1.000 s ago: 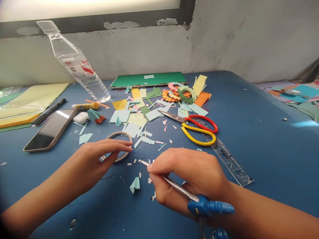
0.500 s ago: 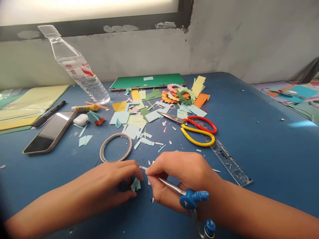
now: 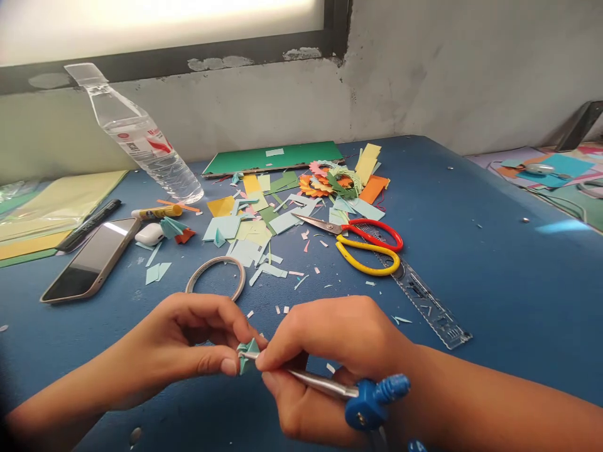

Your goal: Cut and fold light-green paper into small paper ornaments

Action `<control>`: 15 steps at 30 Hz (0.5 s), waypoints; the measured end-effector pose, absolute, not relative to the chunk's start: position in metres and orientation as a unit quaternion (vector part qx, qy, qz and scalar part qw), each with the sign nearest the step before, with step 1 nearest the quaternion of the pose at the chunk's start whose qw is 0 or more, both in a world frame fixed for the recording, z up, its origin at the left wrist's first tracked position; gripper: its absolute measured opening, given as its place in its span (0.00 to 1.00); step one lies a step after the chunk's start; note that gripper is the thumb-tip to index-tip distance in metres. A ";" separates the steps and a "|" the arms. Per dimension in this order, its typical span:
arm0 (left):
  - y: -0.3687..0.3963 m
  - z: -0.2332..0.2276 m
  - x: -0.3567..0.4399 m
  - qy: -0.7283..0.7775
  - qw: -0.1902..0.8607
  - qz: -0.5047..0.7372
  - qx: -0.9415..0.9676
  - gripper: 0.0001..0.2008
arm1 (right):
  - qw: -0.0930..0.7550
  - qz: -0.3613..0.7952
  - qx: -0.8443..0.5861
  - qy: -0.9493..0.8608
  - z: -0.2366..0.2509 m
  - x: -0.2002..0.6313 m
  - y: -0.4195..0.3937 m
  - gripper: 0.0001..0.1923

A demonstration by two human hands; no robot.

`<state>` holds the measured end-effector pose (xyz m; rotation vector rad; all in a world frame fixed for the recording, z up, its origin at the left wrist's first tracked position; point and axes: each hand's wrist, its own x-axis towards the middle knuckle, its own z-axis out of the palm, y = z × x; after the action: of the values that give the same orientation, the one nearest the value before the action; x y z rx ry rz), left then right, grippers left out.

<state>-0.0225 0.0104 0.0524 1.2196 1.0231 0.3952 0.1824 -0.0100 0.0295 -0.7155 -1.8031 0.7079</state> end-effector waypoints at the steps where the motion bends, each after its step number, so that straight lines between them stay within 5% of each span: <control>1: 0.010 0.051 -0.023 0.457 0.690 0.182 0.530 0.04 | 0.511 0.286 -0.301 -0.753 0.030 0.183 -0.010 0.08; 15: 0.003 0.051 -0.019 0.478 0.654 0.220 0.543 0.09 | 0.364 0.208 -0.212 -0.883 0.033 0.204 -0.006 0.10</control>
<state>-0.0188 0.0033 0.0514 1.2319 1.0854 0.4996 0.2039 -0.0061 0.0325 -0.5447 -2.2706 0.5348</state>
